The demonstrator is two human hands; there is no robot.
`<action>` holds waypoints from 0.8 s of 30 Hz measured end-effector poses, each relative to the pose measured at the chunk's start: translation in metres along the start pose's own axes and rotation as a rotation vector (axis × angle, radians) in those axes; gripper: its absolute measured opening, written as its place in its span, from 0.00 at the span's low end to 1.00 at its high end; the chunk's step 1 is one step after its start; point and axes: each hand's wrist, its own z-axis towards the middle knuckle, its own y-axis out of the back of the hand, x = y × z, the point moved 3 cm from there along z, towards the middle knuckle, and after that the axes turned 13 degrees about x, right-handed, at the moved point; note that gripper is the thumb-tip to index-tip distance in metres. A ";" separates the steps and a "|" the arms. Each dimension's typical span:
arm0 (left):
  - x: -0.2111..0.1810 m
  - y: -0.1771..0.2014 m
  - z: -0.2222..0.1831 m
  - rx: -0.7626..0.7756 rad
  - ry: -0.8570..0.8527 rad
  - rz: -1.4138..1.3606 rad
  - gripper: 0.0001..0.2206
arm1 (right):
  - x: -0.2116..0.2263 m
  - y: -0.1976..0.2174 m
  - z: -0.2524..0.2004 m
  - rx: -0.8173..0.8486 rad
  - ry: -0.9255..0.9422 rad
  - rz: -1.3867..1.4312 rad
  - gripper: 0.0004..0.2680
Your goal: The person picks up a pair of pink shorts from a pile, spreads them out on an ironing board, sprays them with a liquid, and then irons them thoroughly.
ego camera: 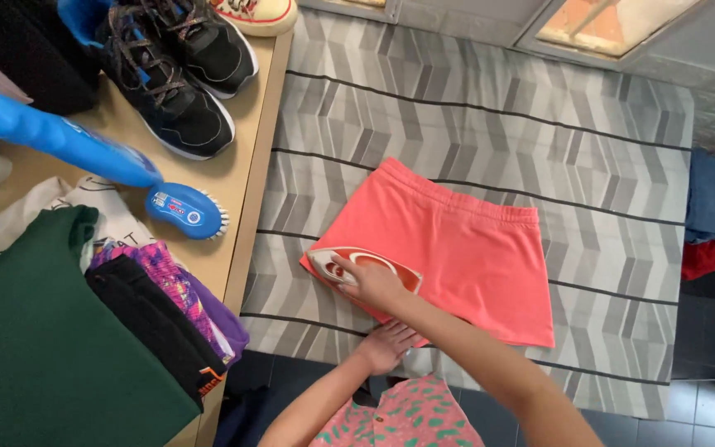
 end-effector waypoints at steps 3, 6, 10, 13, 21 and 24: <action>-0.011 0.030 0.001 0.020 -0.007 0.078 0.24 | 0.031 0.029 0.014 0.011 -0.069 0.142 0.25; -0.008 0.022 0.001 -0.025 -0.047 0.001 0.19 | 0.038 0.046 0.018 -0.002 -0.111 0.285 0.26; 0.015 0.048 -0.008 -0.045 -0.069 -0.215 0.24 | 0.009 0.080 -0.023 -0.133 -0.157 0.485 0.25; 0.066 0.062 -0.033 -0.510 0.327 0.089 0.21 | -0.047 0.081 -0.036 -0.302 -0.168 0.466 0.27; 0.082 0.161 -0.105 -1.226 1.197 -0.286 0.12 | -0.046 0.140 -0.092 -0.371 -0.440 0.728 0.25; 0.091 0.163 -0.062 -0.584 0.910 0.092 0.28 | -0.083 0.118 -0.058 -0.470 -0.244 0.598 0.18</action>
